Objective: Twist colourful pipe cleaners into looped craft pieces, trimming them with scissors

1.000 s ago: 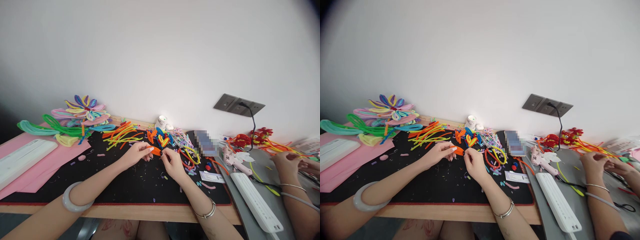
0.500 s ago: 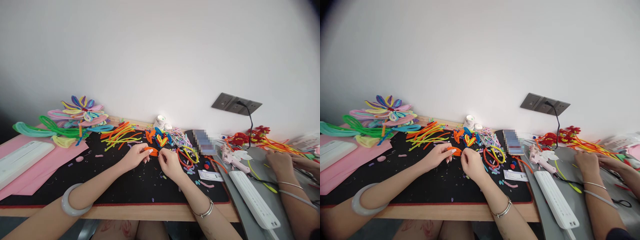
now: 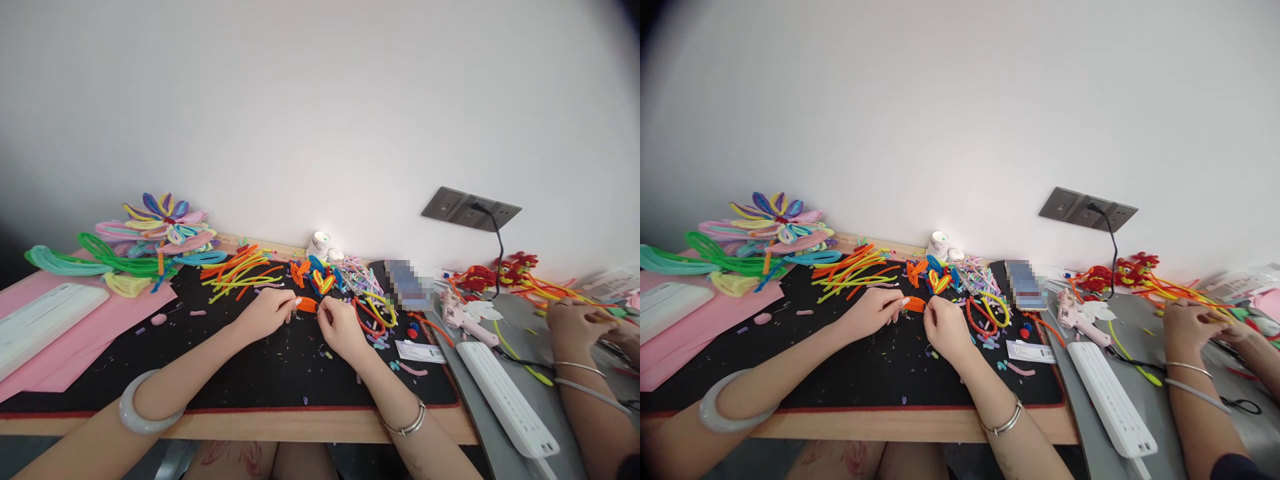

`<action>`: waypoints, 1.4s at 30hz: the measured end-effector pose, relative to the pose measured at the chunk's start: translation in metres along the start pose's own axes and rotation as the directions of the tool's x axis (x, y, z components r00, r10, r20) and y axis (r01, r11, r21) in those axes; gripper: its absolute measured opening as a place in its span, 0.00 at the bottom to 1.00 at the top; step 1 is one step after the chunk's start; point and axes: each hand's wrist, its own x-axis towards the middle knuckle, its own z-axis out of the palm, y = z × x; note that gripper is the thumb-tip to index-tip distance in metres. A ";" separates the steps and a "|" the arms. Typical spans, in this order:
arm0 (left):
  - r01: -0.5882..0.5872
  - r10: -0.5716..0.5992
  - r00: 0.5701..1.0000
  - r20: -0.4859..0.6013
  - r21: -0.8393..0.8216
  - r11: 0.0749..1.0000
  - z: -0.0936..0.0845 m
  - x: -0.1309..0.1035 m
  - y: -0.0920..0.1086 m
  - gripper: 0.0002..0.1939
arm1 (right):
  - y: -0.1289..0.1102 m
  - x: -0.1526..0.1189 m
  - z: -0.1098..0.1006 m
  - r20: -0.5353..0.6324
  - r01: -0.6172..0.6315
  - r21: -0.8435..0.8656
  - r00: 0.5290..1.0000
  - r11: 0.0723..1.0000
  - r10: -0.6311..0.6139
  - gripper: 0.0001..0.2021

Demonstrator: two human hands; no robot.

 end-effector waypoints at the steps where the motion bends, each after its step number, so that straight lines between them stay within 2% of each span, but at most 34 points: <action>1: -0.016 0.017 1.000 -0.016 0.064 0.998 0.000 0.000 0.000 0.20 | 0.000 0.000 0.001 -0.005 0.003 -0.004 1.000 1.000 -0.003 0.09; 6: -0.052 0.060 0.998 -0.030 0.231 0.971 -0.001 0.000 0.001 0.18 | 0.001 -0.002 0.003 -0.018 0.004 -0.013 1.000 1.000 -0.004 0.10; 15: -0.074 0.055 0.994 0.093 0.220 0.973 -0.004 -0.001 -0.001 0.16 | 0.001 -0.002 0.003 0.040 0.030 -0.012 0.999 0.999 -0.029 0.09; 21: -0.070 0.068 0.998 0.017 0.299 0.952 -0.001 -0.002 -0.001 0.14 | -0.003 -0.004 0.002 0.060 0.021 -0.048 0.998 0.999 -0.019 0.09; 28: -0.029 0.033 0.999 -0.015 0.207 0.978 -0.009 0.002 -0.005 0.15 | -0.003 -0.003 0.001 0.125 -0.027 0.034 0.992 0.999 0.023 0.07; 35: 0.001 -0.007 0.999 0.046 0.137 0.991 -0.010 0.000 -0.005 0.17 | -0.004 0.002 0.001 0.077 -0.070 0.004 0.995 0.998 0.070 0.08; 42: 0.010 -0.005 0.999 -0.034 0.141 0.990 -0.014 0.002 -0.005 0.14 | -0.001 0.009 0.005 0.079 -0.181 0.033 0.981 0.983 0.178 0.09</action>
